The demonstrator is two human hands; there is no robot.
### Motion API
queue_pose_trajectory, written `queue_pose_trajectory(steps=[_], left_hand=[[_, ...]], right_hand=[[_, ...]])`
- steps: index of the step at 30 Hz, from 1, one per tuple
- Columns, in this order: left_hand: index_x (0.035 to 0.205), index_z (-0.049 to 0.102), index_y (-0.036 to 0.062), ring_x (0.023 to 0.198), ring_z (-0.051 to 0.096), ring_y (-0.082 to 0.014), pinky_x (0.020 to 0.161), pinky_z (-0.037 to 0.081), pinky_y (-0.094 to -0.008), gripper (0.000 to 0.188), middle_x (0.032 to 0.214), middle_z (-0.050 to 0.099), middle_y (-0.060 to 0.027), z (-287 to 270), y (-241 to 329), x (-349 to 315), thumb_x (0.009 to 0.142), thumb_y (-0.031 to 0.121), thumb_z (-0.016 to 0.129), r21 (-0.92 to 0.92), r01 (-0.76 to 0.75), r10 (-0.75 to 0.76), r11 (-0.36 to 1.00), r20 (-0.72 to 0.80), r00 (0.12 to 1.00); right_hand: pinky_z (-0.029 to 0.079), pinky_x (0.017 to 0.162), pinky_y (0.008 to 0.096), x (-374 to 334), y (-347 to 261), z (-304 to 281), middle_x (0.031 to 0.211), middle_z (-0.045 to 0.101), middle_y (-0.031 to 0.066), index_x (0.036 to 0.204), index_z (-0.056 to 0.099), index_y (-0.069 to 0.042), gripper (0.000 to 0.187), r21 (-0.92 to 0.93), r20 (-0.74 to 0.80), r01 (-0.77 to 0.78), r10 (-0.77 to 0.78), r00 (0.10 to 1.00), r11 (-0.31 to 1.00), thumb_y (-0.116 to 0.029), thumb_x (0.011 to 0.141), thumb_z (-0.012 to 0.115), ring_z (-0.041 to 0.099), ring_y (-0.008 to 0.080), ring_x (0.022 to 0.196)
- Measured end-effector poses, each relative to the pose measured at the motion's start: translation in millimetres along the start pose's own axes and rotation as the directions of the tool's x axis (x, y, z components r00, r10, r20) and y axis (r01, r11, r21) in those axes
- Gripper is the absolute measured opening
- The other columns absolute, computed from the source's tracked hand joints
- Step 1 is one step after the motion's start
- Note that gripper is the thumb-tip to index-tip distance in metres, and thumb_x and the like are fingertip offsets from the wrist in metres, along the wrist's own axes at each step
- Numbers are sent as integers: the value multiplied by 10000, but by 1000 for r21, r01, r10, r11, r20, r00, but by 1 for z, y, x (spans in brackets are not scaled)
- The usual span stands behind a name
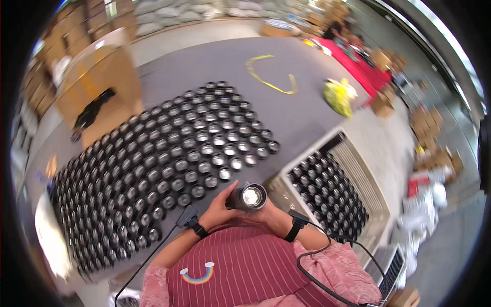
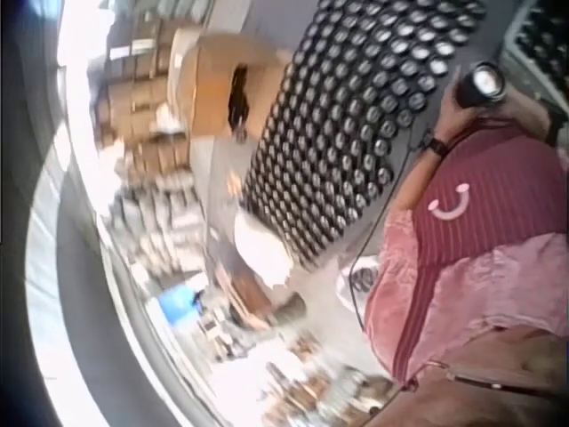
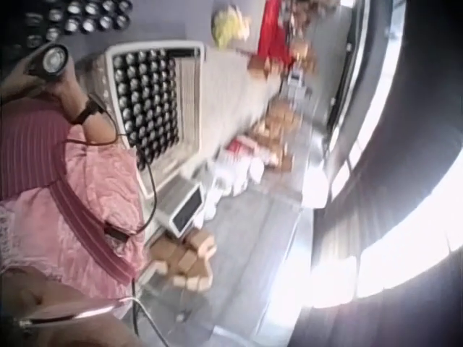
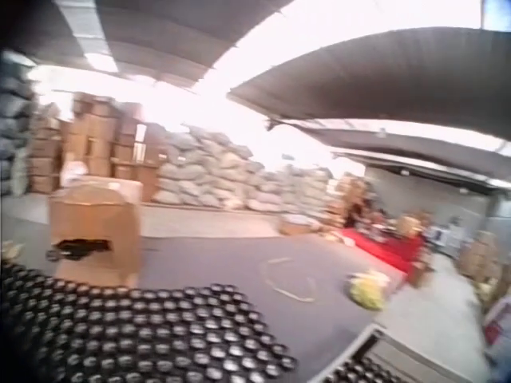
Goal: The recorder is sorting optical lenses on a table and placing them into a plastic crate.
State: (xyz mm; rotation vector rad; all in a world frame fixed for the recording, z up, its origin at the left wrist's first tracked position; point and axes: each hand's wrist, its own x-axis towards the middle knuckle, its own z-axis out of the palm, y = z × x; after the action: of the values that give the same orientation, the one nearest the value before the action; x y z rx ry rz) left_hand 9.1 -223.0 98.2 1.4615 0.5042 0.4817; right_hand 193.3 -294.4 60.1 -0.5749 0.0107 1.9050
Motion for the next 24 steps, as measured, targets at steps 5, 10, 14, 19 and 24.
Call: queue_pose_trajectory(steps=[5,10,14,19,24], left_hand=[[1566,213,111,1383,406,-284,1132,351,-406,1054,1501,405,-185,67,6,71,730,245,842,-69,68,-52,995,211,976],[1554,200,46,1430,318,-318,1123,343,-489,955,1570,267,-199,118,1,117,812,242,767,47,3,-16,999,284,959],[1492,315,-15,1405,356,-367,1127,337,-444,808,1517,355,-235,139,-4,155,827,183,730,275,-128,65,953,227,972],[1420,410,-44,1372,397,-397,1140,316,-437,715,1465,425,-257,149,-17,182,799,121,724,483,-172,118,859,140,983],[1397,460,-11,1355,434,-353,1092,382,-415,668,1454,449,-226,144,-19,189,778,50,705,484,41,-19,874,-50,999]], right_hand=[[580,835,506,-84,-57,-2,990,719,117,1056,695,-99,378,156,-312,311,-252,916,937,-427,923,562,680,349,936],[608,810,508,-166,-130,-53,1182,614,236,1191,602,-15,505,411,-302,434,-329,895,802,-440,920,575,605,466,1009],[610,780,506,-206,-185,-115,1099,644,199,1106,638,-70,395,303,-539,654,-441,718,694,-404,930,522,623,434,964],[619,725,507,-224,-268,-218,1025,673,199,1034,661,-61,390,293,-601,724,-469,647,624,-404,916,519,655,418,899],[618,729,477,-222,-364,-313,1093,636,216,1075,658,-75,462,316,-706,802,-439,556,507,-480,860,604,612,453,961]])
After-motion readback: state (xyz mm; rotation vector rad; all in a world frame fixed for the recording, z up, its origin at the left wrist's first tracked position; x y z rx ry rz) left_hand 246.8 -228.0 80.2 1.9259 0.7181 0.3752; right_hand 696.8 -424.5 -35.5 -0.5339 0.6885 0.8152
